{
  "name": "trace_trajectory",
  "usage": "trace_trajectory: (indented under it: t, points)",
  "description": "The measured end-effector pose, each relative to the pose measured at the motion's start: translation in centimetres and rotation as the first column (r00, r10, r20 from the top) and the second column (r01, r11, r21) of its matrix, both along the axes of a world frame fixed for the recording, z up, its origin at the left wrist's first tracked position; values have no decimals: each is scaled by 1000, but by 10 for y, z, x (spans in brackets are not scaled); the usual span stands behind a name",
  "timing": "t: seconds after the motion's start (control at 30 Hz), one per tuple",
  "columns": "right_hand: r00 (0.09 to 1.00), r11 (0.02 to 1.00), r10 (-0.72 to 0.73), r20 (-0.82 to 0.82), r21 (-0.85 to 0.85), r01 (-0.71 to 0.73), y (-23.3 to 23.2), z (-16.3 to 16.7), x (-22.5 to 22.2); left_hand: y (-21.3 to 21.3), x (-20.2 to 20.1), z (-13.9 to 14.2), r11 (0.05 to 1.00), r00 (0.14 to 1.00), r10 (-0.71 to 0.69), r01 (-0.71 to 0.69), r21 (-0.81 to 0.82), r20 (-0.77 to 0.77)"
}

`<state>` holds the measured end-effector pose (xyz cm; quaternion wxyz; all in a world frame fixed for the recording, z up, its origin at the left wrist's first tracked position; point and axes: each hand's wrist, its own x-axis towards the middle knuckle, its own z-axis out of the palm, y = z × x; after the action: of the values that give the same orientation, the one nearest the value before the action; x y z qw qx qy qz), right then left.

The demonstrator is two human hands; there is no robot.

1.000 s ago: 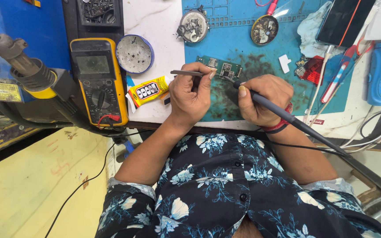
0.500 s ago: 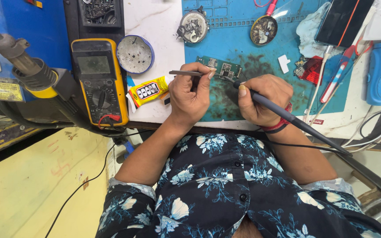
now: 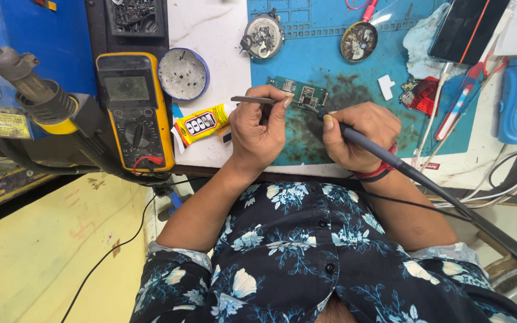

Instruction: The person solders components on a green circuit board at a repair workbench, holding the board with tweezers in one hand and a soldering iron in the other, repositioning the board and touching various points on it with the iron throughout the episode.

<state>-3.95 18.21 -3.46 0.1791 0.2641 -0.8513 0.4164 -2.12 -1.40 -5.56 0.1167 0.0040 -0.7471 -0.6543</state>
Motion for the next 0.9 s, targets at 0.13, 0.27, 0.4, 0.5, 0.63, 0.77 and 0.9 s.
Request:
trace_trajectory:
  t: [0.13,0.27,0.4,0.5,0.63,0.77,0.9]
  points:
    - [1000,1000,-4,12,-15,4,1,-3,0,1,0,0,1000,1000,2,-2,10,-1]
    - [999,1000,-4,33,-31,5,2,-6,0,0,0,0,1000,1000,-4,4,18,-3]
    - [999,999,0,32,-33,1,3,-7,0,0,-1,0,1000,1000,-6,6,11,-12]
    - [1000,999,-1,25,-36,2,3,-8,0,0,0,-1,1000,1000,-2,2,10,-8]
    - [1000,999,-6,21,-33,6,2,-8,0,0,0,-1,1000,1000,0,0,5,-5]
    - [1000,999,-6,21,-31,7,2,-8,0,0,0,-1,1000,1000,3,-3,-14,-16]
    - [1000,1000,-12,23,-24,12,3,-8,1,0,0,0,1000,1000,2,-2,-2,-5]
